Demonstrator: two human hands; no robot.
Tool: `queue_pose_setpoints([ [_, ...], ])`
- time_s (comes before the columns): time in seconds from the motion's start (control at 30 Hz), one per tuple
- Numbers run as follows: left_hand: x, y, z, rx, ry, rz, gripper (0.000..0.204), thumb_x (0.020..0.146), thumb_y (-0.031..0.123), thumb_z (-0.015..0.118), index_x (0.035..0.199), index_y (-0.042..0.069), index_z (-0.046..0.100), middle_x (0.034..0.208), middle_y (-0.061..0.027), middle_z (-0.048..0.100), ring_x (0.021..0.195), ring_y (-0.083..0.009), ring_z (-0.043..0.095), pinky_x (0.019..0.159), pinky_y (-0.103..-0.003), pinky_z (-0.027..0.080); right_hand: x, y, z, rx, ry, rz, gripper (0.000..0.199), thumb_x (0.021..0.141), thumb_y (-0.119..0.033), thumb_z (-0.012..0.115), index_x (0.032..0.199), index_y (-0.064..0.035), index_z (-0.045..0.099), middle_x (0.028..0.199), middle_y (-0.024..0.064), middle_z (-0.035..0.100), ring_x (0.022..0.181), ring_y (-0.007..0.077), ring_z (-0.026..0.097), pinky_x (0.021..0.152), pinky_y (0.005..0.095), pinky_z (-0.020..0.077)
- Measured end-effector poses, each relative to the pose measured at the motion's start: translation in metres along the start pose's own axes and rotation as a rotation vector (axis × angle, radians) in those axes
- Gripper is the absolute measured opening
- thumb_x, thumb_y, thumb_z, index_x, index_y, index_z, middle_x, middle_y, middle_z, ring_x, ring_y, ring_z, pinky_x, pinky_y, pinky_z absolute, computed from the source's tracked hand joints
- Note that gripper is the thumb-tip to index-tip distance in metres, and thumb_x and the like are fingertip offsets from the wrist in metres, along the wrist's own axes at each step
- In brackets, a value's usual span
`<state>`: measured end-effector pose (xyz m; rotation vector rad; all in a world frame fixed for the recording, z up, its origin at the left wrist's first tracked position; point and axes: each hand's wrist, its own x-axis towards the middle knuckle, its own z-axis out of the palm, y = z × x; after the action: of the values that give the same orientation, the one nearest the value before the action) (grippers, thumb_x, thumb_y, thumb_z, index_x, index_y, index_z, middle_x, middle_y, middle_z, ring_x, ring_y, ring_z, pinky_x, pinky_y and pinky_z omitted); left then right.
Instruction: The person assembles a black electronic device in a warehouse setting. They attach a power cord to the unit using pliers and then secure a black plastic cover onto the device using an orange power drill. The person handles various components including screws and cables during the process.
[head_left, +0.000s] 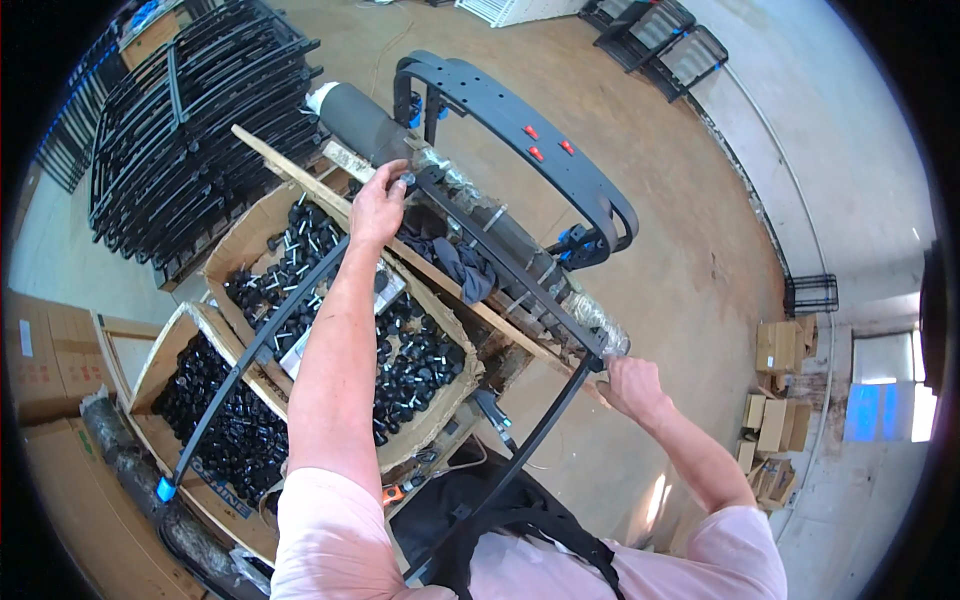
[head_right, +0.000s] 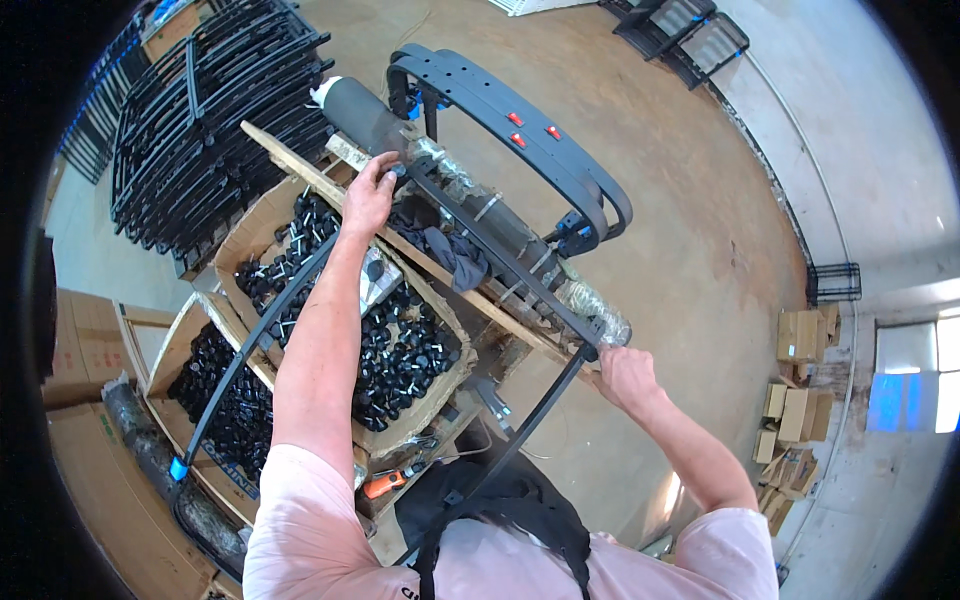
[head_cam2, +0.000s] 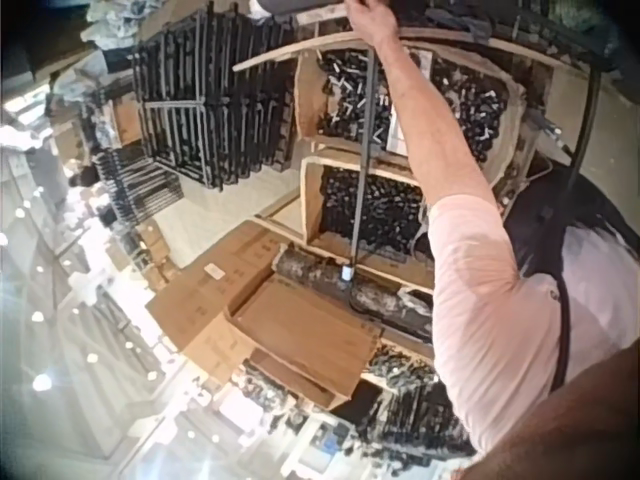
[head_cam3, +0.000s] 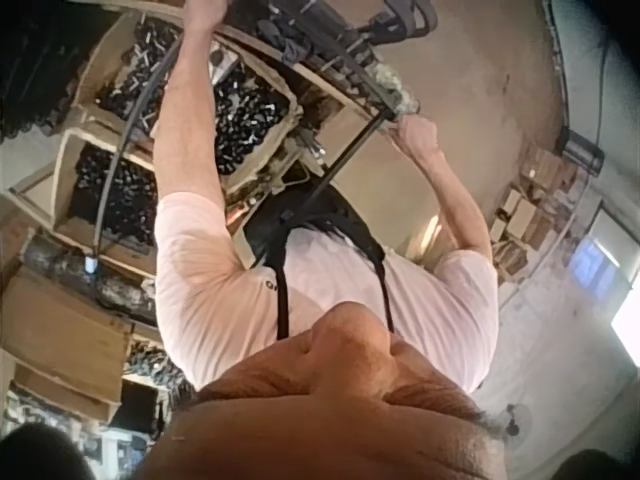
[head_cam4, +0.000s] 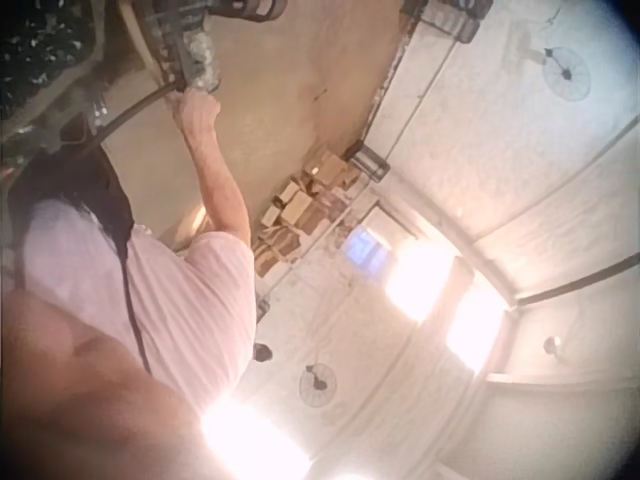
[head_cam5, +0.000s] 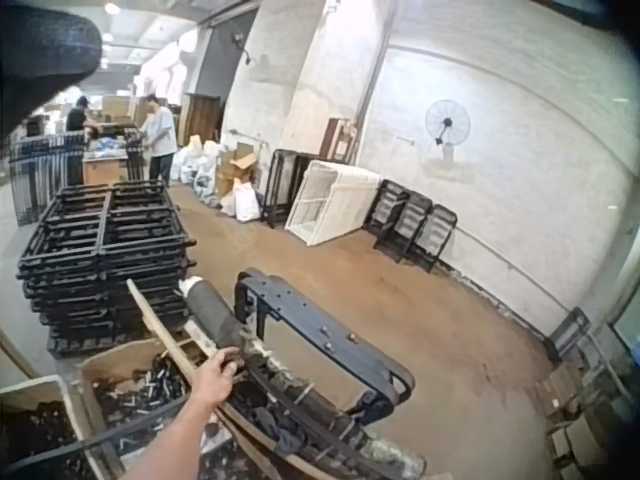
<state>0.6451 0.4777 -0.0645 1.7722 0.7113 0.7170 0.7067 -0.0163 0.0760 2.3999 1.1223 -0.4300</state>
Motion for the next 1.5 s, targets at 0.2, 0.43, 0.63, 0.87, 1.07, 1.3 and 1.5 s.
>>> queue_pose_setpoints([
  [0.2, 0.0, 0.023, 0.003, 0.259, -0.026, -0.024, 0.031, 0.101, 0.032, 0.07, 0.13, 0.024, 0.074, 0.127, -0.0101, 0.073, 0.116, -0.0288, 0.07, 0.102, -0.041, 0.054, 0.001, 0.006, 0.006, -0.019, -0.07, 0.008, 0.029, 0.09, -0.031, 0.071, 0.096, -0.0036, 0.074, 0.083, 0.018, 0.077, 0.081, 0.0364, 0.078, 0.07, 0.0501, 0.0619],
  [0.43, -0.007, 0.011, -0.003, 0.17, -0.009, 0.08, 0.04, 0.102, 0.021, 0.066, 0.141, 0.027, 0.067, 0.138, -0.0105, 0.07, 0.128, -0.0316, 0.066, 0.108, -0.043, 0.052, 0.011, -0.005, -0.012, 0.096, -0.001, -0.005, 0.04, 0.097, -0.039, 0.067, 0.094, 0.0001, 0.072, 0.085, 0.0223, 0.077, 0.083, 0.0393, 0.078, 0.072, 0.0506, 0.0622],
  [0.63, -0.002, 0.061, 0.0, 0.461, -0.142, -0.158, 0.083, 0.093, 0.05, 0.076, 0.163, 0.018, 0.043, 0.141, -0.017, 0.069, 0.132, -0.0374, 0.064, 0.111, -0.046, 0.05, 0.013, -0.011, 0.018, 0.184, 0.033, 0.133, 0.051, 0.107, -0.043, 0.052, 0.093, 0.0022, 0.072, 0.078, 0.0262, 0.074, 0.077, 0.0445, 0.075, 0.073, 0.0547, 0.0597],
  [0.87, 0.015, 0.001, -0.118, 0.753, 0.367, -0.173, 0.066, 0.097, 0.045, 0.076, 0.147, 0.007, 0.055, 0.128, -0.0174, 0.073, 0.118, -0.0359, 0.071, 0.098, -0.048, 0.058, 0.014, -0.01, 0.031, 0.153, 0.07, 0.146, 0.055, 0.108, -0.044, 0.049, 0.087, 0.0004, 0.073, 0.076, 0.0245, 0.074, 0.076, 0.0414, 0.077, 0.072, 0.0528, 0.0613],
  [1.07, 0.024, 0.035, -0.074, 0.771, 0.263, 0.14, 0.062, 0.094, 0.049, 0.078, 0.134, 0.003, 0.065, 0.116, -0.0195, 0.073, 0.109, -0.0365, 0.071, 0.094, -0.049, 0.057, 0.017, -0.007, 0.035, 0.167, 0.109, 0.131, 0.056, 0.107, -0.045, 0.051, 0.081, -0.001, 0.073, 0.073, 0.025, 0.073, 0.072, 0.0433, 0.075, 0.069, 0.0543, 0.0599],
  [1.3, 0.013, 0.047, -0.051, 0.932, 0.057, 0.35, 0.077, 0.089, 0.054, 0.081, 0.144, 0.006, 0.057, 0.125, -0.0201, 0.07, 0.111, -0.0385, 0.071, 0.095, -0.049, 0.058, 0.014, -0.006, 0.024, 0.171, 0.026, 0.155, 0.054, 0.108, -0.044, 0.049, 0.092, 0.0014, 0.074, 0.08, 0.0249, 0.076, 0.081, 0.0422, 0.077, 0.077, 0.0533, 0.0605],
  [1.5, 0.023, 0.055, -0.07, 0.898, -0.093, -0.084, 0.062, 0.101, 0.063, 0.059, 0.106, 0.004, 0.078, 0.095, -0.0189, 0.079, 0.091, -0.0373, 0.078, 0.081, -0.051, 0.061, 0.02, -0.002, 0.033, 0.207, 0.072, 0.13, 0.051, 0.104, -0.046, 0.058, 0.094, 0.0027, 0.072, 0.079, 0.0274, 0.074, 0.078, 0.0466, 0.075, 0.075, 0.0562, 0.0595],
])
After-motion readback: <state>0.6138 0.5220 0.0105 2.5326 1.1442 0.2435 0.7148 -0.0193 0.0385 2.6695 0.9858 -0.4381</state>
